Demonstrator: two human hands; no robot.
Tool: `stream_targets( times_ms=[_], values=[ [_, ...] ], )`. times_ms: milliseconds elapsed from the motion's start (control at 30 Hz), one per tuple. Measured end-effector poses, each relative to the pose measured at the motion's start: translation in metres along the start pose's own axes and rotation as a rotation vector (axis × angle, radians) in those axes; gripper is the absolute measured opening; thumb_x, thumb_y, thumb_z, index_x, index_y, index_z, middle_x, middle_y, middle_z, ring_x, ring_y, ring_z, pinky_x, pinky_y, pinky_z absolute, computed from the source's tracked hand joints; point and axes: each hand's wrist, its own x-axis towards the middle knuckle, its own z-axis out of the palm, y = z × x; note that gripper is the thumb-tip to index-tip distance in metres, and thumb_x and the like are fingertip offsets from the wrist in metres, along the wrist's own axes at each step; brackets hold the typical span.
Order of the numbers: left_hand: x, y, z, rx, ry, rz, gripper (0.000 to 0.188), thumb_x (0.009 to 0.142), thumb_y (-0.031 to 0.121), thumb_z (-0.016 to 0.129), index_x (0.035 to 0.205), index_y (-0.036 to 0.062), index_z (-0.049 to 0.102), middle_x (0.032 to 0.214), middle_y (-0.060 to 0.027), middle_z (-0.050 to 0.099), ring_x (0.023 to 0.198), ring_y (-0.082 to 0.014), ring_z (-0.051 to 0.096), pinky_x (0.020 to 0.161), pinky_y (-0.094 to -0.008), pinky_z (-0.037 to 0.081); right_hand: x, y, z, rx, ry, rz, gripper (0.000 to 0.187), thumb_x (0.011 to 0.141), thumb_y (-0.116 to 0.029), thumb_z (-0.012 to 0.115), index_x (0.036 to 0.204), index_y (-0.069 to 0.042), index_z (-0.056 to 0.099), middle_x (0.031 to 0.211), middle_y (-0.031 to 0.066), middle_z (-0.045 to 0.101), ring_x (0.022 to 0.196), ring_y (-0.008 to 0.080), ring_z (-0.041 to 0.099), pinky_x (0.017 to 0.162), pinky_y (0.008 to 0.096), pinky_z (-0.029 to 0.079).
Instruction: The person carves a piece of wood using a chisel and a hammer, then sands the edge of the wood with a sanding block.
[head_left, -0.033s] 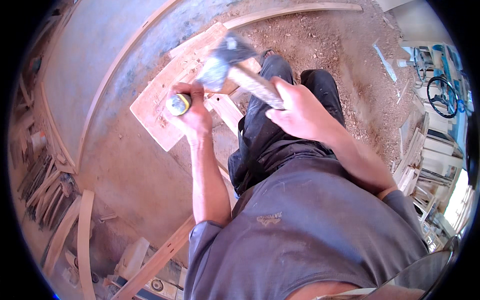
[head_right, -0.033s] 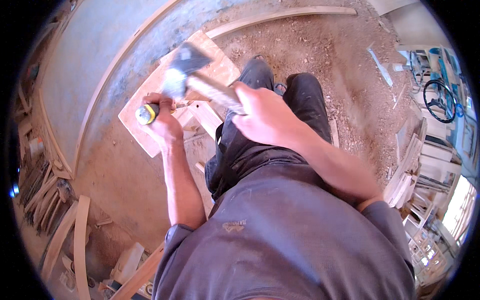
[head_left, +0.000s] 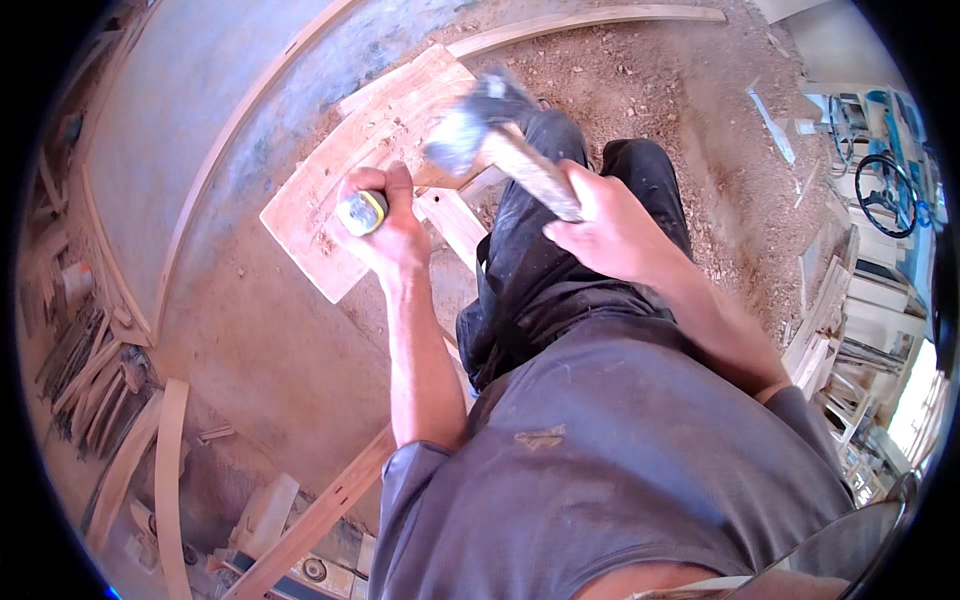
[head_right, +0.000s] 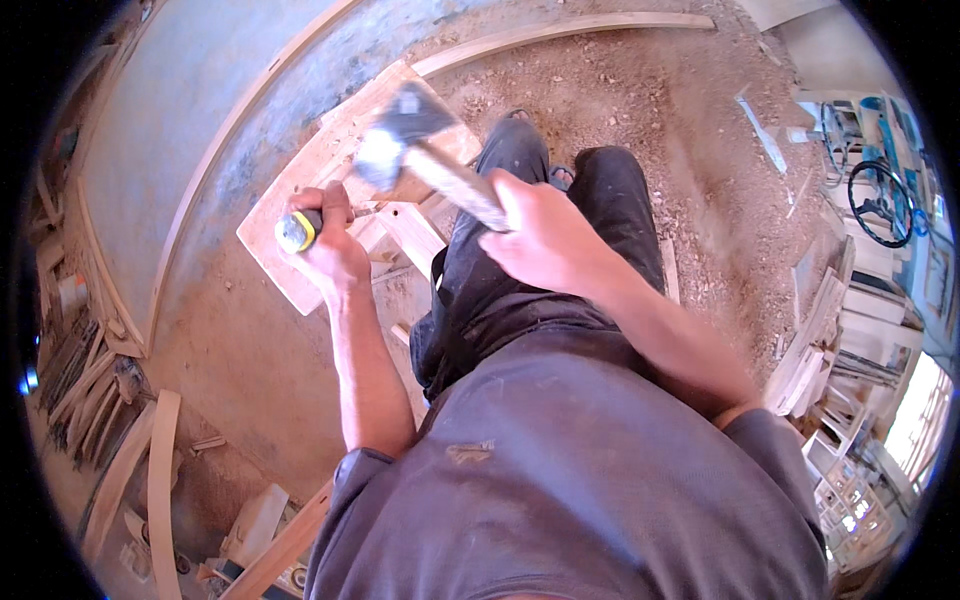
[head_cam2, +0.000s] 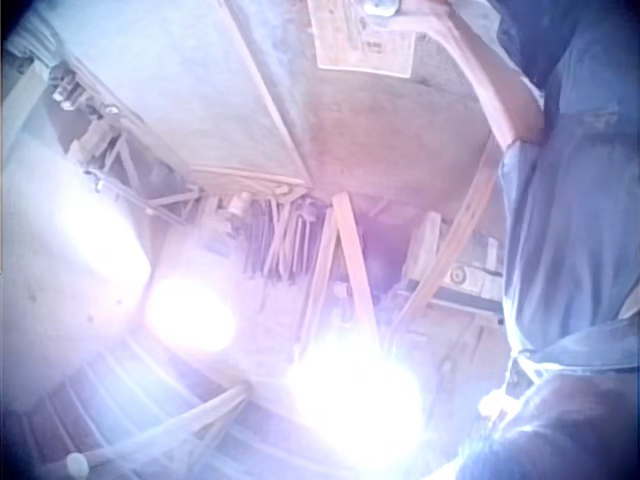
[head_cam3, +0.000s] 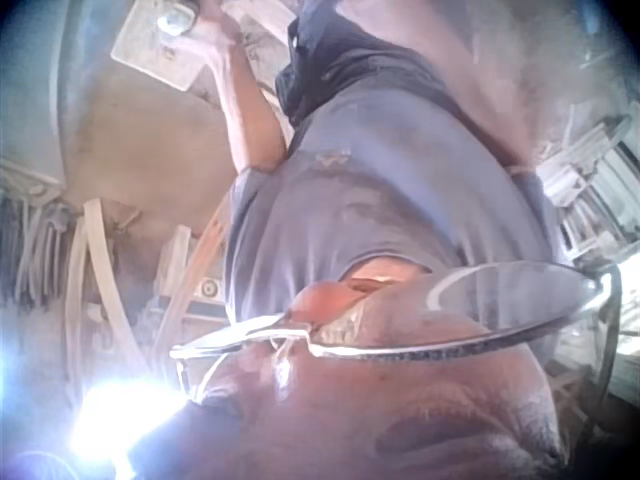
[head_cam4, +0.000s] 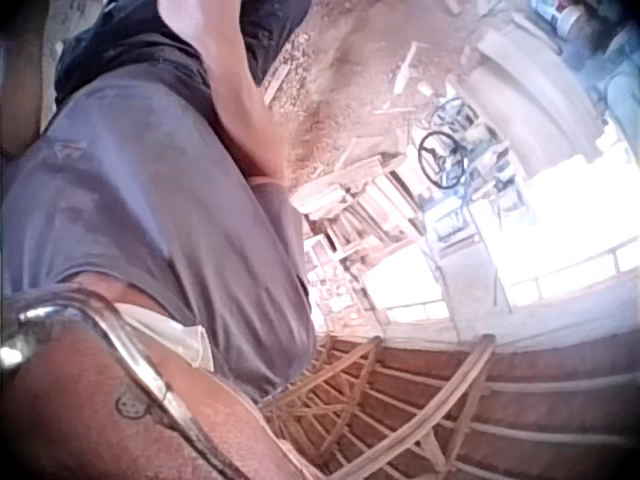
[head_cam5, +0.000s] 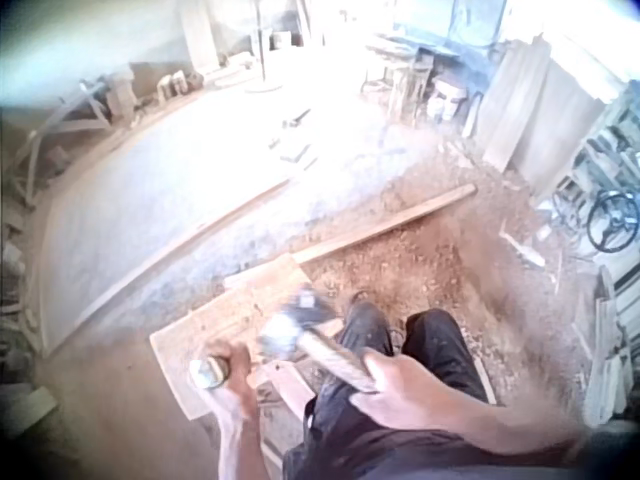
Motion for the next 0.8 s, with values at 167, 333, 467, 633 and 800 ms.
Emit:
stream_targets(
  times_ms=[167, 333, 467, 633, 800],
  values=[
    [-0.001, 0.004, 0.013, 0.073, 0.056, 0.024, 0.026, 0.086, -0.009, 0.071, 0.075, 0.0061, 0.053, 0.072, -0.0041, 0.057, 0.064, -0.0132, 0.054, 0.060, -0.0303, 0.046, -0.026, 0.069, -0.003, 0.399, 0.009, 0.581, 0.031, 0.083, 0.000, 0.072, 0.109, -0.001, 0.055, 0.080, 0.0030, 0.059, 0.056, 0.0104, 0.056, 0.048, 0.0272, 0.047],
    [0.007, 0.021, 0.007, -0.004, -0.402, 0.105, 0.020, 0.083, -0.013, 0.067, 0.077, 0.0045, 0.059, 0.072, -0.0033, 0.061, 0.065, -0.0121, 0.056, 0.056, -0.0271, 0.043, -0.022, 0.103, -0.008, 0.521, 0.072, 0.724, 0.026, 0.082, 0.000, 0.069, 0.105, -0.001, 0.057, 0.074, 0.0033, 0.059, 0.054, 0.0118, 0.056, 0.047, 0.0272, 0.046],
    [0.027, 0.062, 0.011, -0.319, 0.057, 0.267, 0.018, 0.081, -0.015, 0.063, 0.082, 0.0030, 0.060, 0.068, -0.0070, 0.060, 0.058, -0.0140, 0.057, 0.054, -0.0295, 0.048, -0.012, 0.112, -0.020, 0.578, 0.057, 0.775, 0.023, 0.083, -0.002, 0.070, 0.102, -0.002, 0.057, 0.072, 0.0030, 0.058, 0.052, 0.0122, 0.055, 0.047, 0.0281, 0.045],
    [0.059, 0.080, 0.000, 0.025, 0.080, 0.186, 0.011, 0.083, -0.007, 0.067, 0.083, 0.0023, 0.061, 0.063, -0.0058, 0.057, 0.055, -0.0152, 0.057, 0.050, -0.0313, 0.048, 0.007, 0.115, -0.027, 0.682, 0.066, 0.686, 0.025, 0.084, -0.006, 0.075, 0.094, -0.006, 0.052, 0.073, 0.0015, 0.055, 0.052, 0.0107, 0.054, 0.045, 0.0272, 0.043],
    [-0.015, -0.027, -0.009, 0.685, -0.118, -0.711, 0.032, 0.083, 0.025, 0.086, 0.094, 0.0019, 0.066, 0.086, -0.0071, 0.068, 0.076, -0.0174, 0.063, 0.070, -0.0344, 0.051, 0.015, 0.135, -0.021, 0.799, 0.105, 0.687, 0.026, 0.083, -0.001, 0.073, 0.095, -0.005, 0.051, 0.074, 0.0021, 0.053, 0.051, 0.0107, 0.053, 0.044, 0.0262, 0.042]
  ],
)
